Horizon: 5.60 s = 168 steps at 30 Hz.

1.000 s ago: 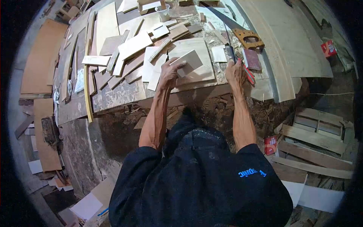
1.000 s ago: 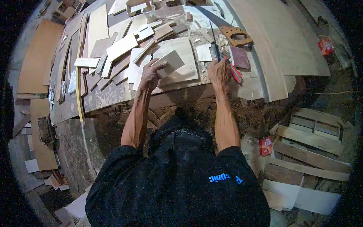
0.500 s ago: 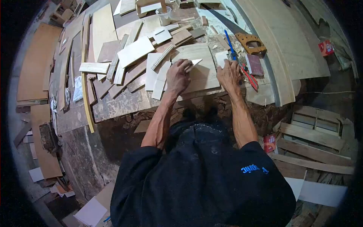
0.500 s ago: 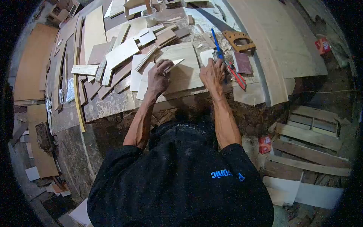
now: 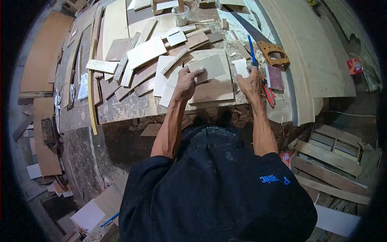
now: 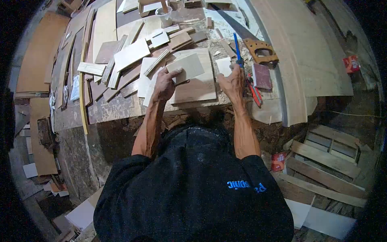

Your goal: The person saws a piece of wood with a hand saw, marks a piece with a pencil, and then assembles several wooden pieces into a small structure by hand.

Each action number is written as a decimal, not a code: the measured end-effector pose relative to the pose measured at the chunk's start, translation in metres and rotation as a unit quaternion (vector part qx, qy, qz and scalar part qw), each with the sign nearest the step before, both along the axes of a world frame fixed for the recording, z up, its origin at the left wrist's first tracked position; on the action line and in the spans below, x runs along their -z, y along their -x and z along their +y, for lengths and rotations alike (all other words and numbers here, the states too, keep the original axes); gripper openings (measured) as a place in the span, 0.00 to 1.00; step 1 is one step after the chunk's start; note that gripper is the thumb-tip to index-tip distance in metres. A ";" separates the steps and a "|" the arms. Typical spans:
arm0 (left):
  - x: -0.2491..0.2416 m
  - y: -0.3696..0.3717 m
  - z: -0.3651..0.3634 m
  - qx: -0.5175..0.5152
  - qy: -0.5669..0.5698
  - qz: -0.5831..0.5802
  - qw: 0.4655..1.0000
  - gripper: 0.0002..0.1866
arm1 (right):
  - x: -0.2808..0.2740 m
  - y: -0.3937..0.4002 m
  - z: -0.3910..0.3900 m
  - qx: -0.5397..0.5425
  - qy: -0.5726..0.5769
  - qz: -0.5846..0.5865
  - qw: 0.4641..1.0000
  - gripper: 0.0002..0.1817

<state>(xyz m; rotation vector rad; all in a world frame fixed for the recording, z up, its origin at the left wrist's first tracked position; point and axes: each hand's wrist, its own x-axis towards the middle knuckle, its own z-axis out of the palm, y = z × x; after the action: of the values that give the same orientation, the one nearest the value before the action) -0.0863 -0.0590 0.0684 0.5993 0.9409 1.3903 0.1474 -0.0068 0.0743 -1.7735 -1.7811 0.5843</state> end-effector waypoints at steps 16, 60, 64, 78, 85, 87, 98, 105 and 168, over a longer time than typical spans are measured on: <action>-0.017 -0.023 0.008 0.009 -0.023 -0.055 0.998 0.19 | -0.033 -0.011 -0.008 -0.025 0.037 0.475 0.879 0.31; -0.066 -0.019 -0.001 0.103 -0.118 0.026 0.987 0.16 | -0.080 0.010 -0.020 -0.161 0.058 0.391 0.904 0.21; -0.068 -0.020 0.001 0.111 -0.086 0.042 0.989 0.17 | -0.067 0.008 -0.018 -0.161 0.043 0.380 0.910 0.25; -0.053 -0.024 0.003 0.074 -0.001 -0.022 0.997 0.18 | -0.100 -0.004 -0.006 -0.344 -0.225 -0.053 0.910 0.34; -0.056 -0.029 0.000 0.075 -0.006 0.034 0.997 0.18 | -0.096 0.001 -0.018 -0.363 -0.164 -0.028 0.917 0.36; -0.056 -0.027 0.001 0.087 -0.010 0.039 0.995 0.18 | -0.094 0.001 -0.019 -0.365 -0.158 -0.023 0.917 0.35; -0.058 -0.025 -0.002 0.142 0.011 0.079 0.987 0.22 | -0.099 -0.003 -0.023 -0.352 -0.091 0.050 0.930 0.36; -0.053 -0.024 -0.003 0.158 0.013 0.080 0.984 0.22 | -0.099 -0.005 -0.025 -0.362 -0.079 0.037 0.928 0.39; -0.036 -0.071 -0.005 -0.032 -0.011 -0.017 0.999 0.14 | -0.063 0.029 -0.054 -0.021 -0.152 0.038 0.988 0.32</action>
<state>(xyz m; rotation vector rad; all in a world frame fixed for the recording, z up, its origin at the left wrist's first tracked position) -0.0150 -0.0643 0.1043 0.5656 0.9261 1.4663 0.1188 -0.0607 0.1369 -1.4913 -1.7545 0.3685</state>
